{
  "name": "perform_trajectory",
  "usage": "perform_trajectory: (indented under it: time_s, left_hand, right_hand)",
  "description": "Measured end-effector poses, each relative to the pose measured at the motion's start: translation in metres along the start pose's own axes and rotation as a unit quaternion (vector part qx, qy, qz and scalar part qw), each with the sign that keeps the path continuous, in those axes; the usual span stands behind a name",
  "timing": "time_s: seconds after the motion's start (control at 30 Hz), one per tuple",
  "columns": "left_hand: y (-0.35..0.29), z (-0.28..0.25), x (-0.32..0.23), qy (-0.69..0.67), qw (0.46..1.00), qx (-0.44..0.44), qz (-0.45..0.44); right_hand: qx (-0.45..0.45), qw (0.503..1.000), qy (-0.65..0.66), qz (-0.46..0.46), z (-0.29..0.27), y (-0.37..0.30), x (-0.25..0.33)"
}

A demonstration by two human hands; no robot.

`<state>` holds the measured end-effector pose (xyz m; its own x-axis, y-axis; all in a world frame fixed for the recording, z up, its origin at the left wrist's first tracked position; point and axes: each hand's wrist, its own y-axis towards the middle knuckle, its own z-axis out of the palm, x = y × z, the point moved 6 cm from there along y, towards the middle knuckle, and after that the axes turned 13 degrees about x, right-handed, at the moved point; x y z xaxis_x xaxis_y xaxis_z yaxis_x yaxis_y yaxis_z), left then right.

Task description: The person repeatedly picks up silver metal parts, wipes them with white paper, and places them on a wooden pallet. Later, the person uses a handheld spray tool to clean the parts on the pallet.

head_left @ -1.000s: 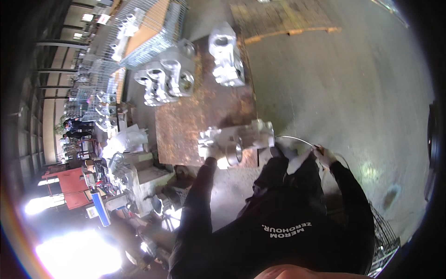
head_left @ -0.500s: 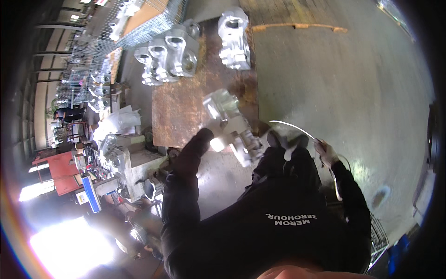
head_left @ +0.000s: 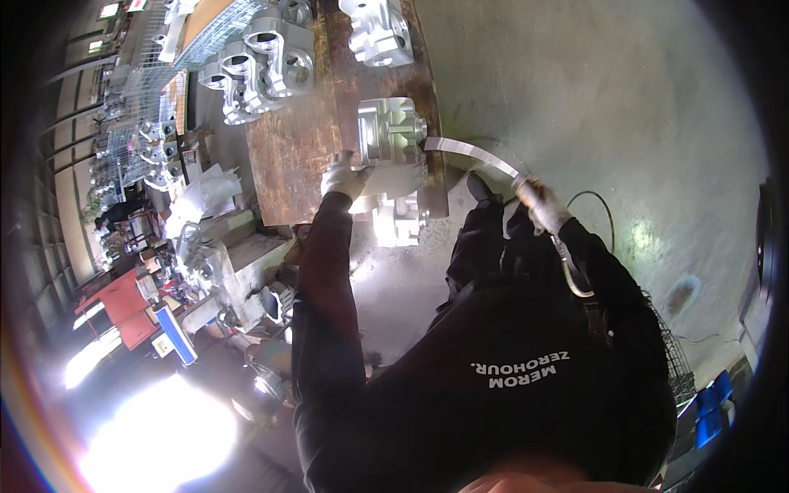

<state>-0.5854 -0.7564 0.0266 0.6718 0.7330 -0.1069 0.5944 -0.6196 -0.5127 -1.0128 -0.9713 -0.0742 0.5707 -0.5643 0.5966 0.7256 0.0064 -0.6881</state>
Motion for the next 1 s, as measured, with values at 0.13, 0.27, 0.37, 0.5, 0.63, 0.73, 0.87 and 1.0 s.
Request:
perform_trajectory:
  time_s: [0.13, 0.27, 0.37, 0.5, 0.63, 0.73, 0.87, 1.0]
  left_hand:
    - [-0.030, 0.022, 0.028, -0.083, 0.983, -0.002, -0.165]
    - [-0.032, 0.042, 0.041, -0.171, 0.971, -0.017, -0.166]
    - [-0.023, 0.042, 0.045, -0.130, 0.980, 0.007, -0.149]
    - [-0.017, 0.043, 0.054, -0.115, 0.974, 0.081, -0.178]
    - [-0.014, 0.042, 0.055, -0.113, 0.981, 0.081, -0.133]
    - [-0.011, 0.045, 0.059, -0.100, 0.981, 0.090, -0.143]
    - [-0.006, 0.044, 0.060, -0.065, 0.985, 0.099, -0.122]
    - [-0.004, 0.042, 0.062, -0.026, 0.986, 0.112, -0.123]
  right_hand:
    - [0.055, 0.980, -0.127, -0.140, 0.024, 0.003, -0.039]
    - [0.021, 0.999, -0.026, -0.005, 0.023, 0.013, -0.101]
    - [0.093, 0.989, 0.077, -0.083, 0.053, 0.026, -0.131]
    - [-0.013, 0.996, 0.070, -0.054, 0.070, 0.032, -0.166]
    - [-0.009, 0.995, 0.090, -0.040, 0.110, 0.033, -0.160]
    - [-0.013, 0.996, 0.058, 0.066, 0.118, 0.022, -0.151]
    - [0.082, 0.981, 0.116, 0.134, 0.098, 0.019, -0.127]
    - [0.131, 0.978, 0.087, 0.137, 0.079, 0.034, -0.108]
